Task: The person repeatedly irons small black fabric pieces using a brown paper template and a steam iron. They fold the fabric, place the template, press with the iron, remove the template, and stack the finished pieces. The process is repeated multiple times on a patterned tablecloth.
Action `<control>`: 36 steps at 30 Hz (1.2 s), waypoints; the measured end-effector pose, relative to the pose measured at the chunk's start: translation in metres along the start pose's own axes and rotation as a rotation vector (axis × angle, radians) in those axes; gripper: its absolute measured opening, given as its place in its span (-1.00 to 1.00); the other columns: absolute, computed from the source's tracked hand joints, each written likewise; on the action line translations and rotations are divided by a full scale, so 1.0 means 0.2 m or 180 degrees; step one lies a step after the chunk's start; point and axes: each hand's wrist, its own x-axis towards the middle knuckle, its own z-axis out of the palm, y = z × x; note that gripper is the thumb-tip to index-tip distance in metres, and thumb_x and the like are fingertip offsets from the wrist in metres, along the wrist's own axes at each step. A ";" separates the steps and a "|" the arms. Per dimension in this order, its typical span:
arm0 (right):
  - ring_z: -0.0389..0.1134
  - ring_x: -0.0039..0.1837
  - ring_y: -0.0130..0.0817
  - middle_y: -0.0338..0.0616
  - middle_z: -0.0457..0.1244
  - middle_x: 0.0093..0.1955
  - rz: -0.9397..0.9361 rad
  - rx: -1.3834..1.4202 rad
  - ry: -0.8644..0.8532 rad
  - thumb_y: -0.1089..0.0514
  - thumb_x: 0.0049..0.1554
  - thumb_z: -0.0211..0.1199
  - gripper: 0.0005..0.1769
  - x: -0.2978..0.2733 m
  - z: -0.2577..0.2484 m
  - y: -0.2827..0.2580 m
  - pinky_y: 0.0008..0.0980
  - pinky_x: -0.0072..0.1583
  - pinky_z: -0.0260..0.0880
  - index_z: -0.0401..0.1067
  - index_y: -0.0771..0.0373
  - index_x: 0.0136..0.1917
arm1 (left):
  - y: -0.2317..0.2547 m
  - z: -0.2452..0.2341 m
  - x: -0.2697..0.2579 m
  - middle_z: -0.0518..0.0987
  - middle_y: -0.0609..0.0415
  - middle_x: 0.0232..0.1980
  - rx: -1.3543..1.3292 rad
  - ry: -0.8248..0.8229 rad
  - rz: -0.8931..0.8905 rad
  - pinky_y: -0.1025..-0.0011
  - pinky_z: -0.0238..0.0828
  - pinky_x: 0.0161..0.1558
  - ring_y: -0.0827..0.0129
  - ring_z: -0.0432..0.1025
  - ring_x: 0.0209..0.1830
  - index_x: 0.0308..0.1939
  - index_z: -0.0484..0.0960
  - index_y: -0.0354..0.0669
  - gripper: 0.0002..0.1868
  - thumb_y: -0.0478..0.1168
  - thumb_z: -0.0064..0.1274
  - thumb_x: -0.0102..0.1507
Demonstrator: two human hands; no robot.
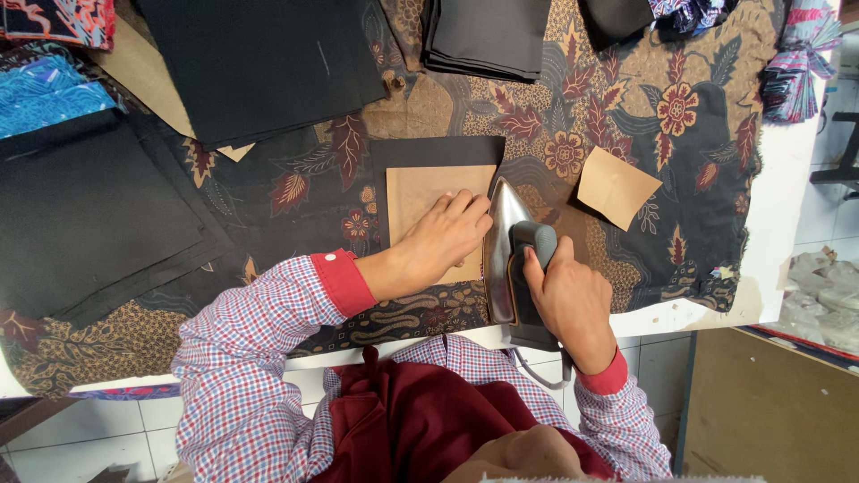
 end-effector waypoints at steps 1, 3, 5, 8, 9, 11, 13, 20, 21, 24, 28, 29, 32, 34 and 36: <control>0.37 -0.36 0.26 0.25 0.31 -0.43 0.0004 0.0008 -0.0001 -0.22 0.29 0.06 -0.48 0.01 -0.01 -0.01 0.10 -0.27 0.35 0.27 0.33 -0.08 | 0.00 -0.01 0.00 0.39 -0.10 0.11 0.0011 -0.0029 -0.0032 0.19 0.29 0.23 0.08 0.28 0.19 0.00 0.50 -0.37 -0.28 -0.17 0.42 -0.16; 0.37 -0.36 0.25 0.25 0.31 -0.43 0.0010 0.0026 -0.0001 -0.22 0.30 0.05 -0.49 0.04 -0.02 -0.02 0.10 -0.28 0.35 0.27 0.33 -0.08 | 0.00 -0.02 0.00 0.39 -0.11 0.08 0.0036 -0.0087 -0.0099 0.27 0.33 0.19 0.10 0.29 0.15 0.00 0.49 -0.39 -0.26 -0.15 0.44 -0.18; 0.37 -0.36 0.26 0.25 0.31 -0.44 -0.0039 0.0054 0.0044 -0.20 0.30 0.05 -0.49 0.06 -0.04 -0.03 0.09 -0.28 0.35 0.27 0.34 -0.07 | -0.01 -0.02 0.01 0.38 -0.11 0.07 0.0027 -0.0159 -0.0137 0.35 0.36 0.14 0.13 0.29 0.13 0.00 0.48 -0.41 -0.24 -0.14 0.45 -0.18; 0.37 -0.35 0.25 0.24 0.31 -0.43 -0.0065 0.0052 0.0064 -0.19 0.31 0.06 -0.50 0.10 -0.06 -0.05 0.09 -0.27 0.35 0.28 0.35 -0.08 | -0.02 -0.03 0.01 0.37 -0.12 0.08 0.0073 -0.0153 -0.0186 0.40 0.39 0.11 0.14 0.29 0.11 -0.01 0.48 -0.43 -0.22 -0.12 0.46 -0.21; 0.37 -0.35 0.25 0.24 0.31 -0.43 -0.0062 0.0047 0.0065 -0.19 0.31 0.06 -0.50 0.11 -0.06 -0.06 0.09 -0.27 0.35 0.28 0.34 -0.08 | -0.02 -0.03 0.01 0.37 -0.12 0.08 0.0100 -0.0134 -0.0196 0.41 0.39 0.11 0.14 0.29 0.11 -0.02 0.48 -0.43 -0.21 -0.11 0.47 -0.22; 0.37 -0.36 0.25 0.25 0.31 -0.43 -0.0097 0.0031 0.0077 -0.19 0.30 0.06 -0.50 0.13 -0.07 -0.07 0.09 -0.28 0.35 0.29 0.35 -0.07 | -0.03 -0.03 0.01 0.37 -0.13 0.08 0.0130 -0.0178 -0.0214 0.43 0.39 0.11 0.14 0.28 0.11 -0.01 0.48 -0.45 -0.20 -0.09 0.47 -0.21; 0.37 -0.36 0.25 0.24 0.31 -0.42 -0.0136 0.0018 0.0103 -0.20 0.30 0.07 -0.50 0.15 -0.08 -0.07 0.09 -0.28 0.34 0.30 0.35 -0.06 | -0.03 -0.03 0.01 0.37 -0.14 0.08 0.0133 -0.0205 -0.0225 0.46 0.39 0.11 0.13 0.28 0.12 -0.01 0.48 -0.46 -0.20 -0.08 0.47 -0.20; 0.37 -0.37 0.20 0.20 0.31 -0.44 -0.0231 0.0022 0.0163 -0.20 0.30 0.09 -0.50 0.24 -0.09 -0.09 0.08 -0.29 0.33 0.31 0.34 -0.08 | -0.03 -0.02 0.01 0.38 -0.14 0.08 0.0356 -0.0179 -0.0192 0.47 0.38 0.12 0.13 0.27 0.12 -0.04 0.50 -0.48 -0.17 0.02 0.47 -0.21; 0.37 -0.37 0.19 0.19 0.30 -0.44 -0.0270 0.0002 0.0192 -0.20 0.30 0.09 -0.49 0.25 -0.09 -0.09 0.08 -0.30 0.33 0.31 0.34 -0.09 | -0.03 -0.02 0.01 0.38 -0.14 0.08 0.0408 -0.0211 -0.0181 0.47 0.38 0.13 0.12 0.27 0.12 -0.05 0.51 -0.49 -0.17 0.03 0.47 -0.20; 0.37 -0.37 0.17 0.16 0.30 -0.45 -0.0361 0.0015 0.0230 -0.20 0.30 0.10 -0.49 0.29 -0.10 -0.09 0.05 -0.31 0.33 0.31 0.34 -0.11 | -0.03 -0.02 0.01 0.38 -0.12 0.06 0.0422 -0.0300 -0.0214 0.48 0.38 0.12 0.14 0.27 0.12 -0.06 0.52 -0.47 -0.20 0.02 0.47 -0.18; 0.36 -0.39 0.16 0.14 0.30 -0.46 -0.0445 -0.0059 0.0197 -0.20 0.31 0.10 -0.49 0.33 -0.10 -0.09 0.03 -0.31 0.33 0.31 0.34 -0.11 | -0.03 -0.03 0.02 0.37 -0.11 0.08 0.0194 -0.0192 -0.0300 0.50 0.47 0.03 0.15 0.28 0.12 -0.04 0.49 -0.45 -0.17 -0.04 0.49 -0.23; 0.36 -0.39 0.15 0.13 0.30 -0.46 -0.0472 -0.0049 0.0216 -0.20 0.31 0.10 -0.49 0.34 -0.10 -0.09 0.03 -0.31 0.33 0.32 0.34 -0.11 | -0.03 -0.03 0.02 0.37 -0.11 0.08 0.0115 -0.0149 -0.0340 0.50 0.49 -0.01 0.15 0.29 0.12 -0.03 0.48 -0.44 -0.16 -0.06 0.50 -0.25; 0.37 -0.39 0.15 0.13 0.31 -0.46 -0.0484 -0.0046 0.0273 -0.20 0.31 0.09 -0.49 0.32 -0.10 -0.09 0.03 -0.32 0.33 0.31 0.33 -0.11 | -0.03 -0.06 0.01 0.34 -0.09 0.06 -0.0069 -0.0123 -0.0398 0.49 0.53 -0.06 0.15 0.31 0.12 0.02 0.42 -0.40 -0.11 -0.09 0.52 -0.26; 0.37 -0.39 0.15 0.13 0.31 -0.46 -0.0460 -0.0065 0.0274 -0.21 0.31 0.09 -0.49 0.28 -0.09 -0.09 0.04 -0.32 0.34 0.31 0.33 -0.10 | -0.03 -0.08 0.01 0.33 -0.08 0.05 -0.0091 -0.0097 -0.0388 0.48 0.54 -0.07 0.16 0.32 0.10 0.08 0.37 -0.39 -0.04 -0.09 0.53 -0.28; 0.38 -0.39 0.15 0.14 0.31 -0.46 -0.0443 -0.0099 0.0235 -0.21 0.29 0.10 -0.50 0.22 -0.08 -0.08 0.04 -0.33 0.34 0.31 0.32 -0.10 | -0.03 -0.09 0.01 0.32 -0.09 0.04 -0.0028 -0.0025 -0.0366 0.46 0.54 -0.07 0.17 0.32 0.05 0.16 0.33 -0.40 0.06 -0.09 0.54 -0.32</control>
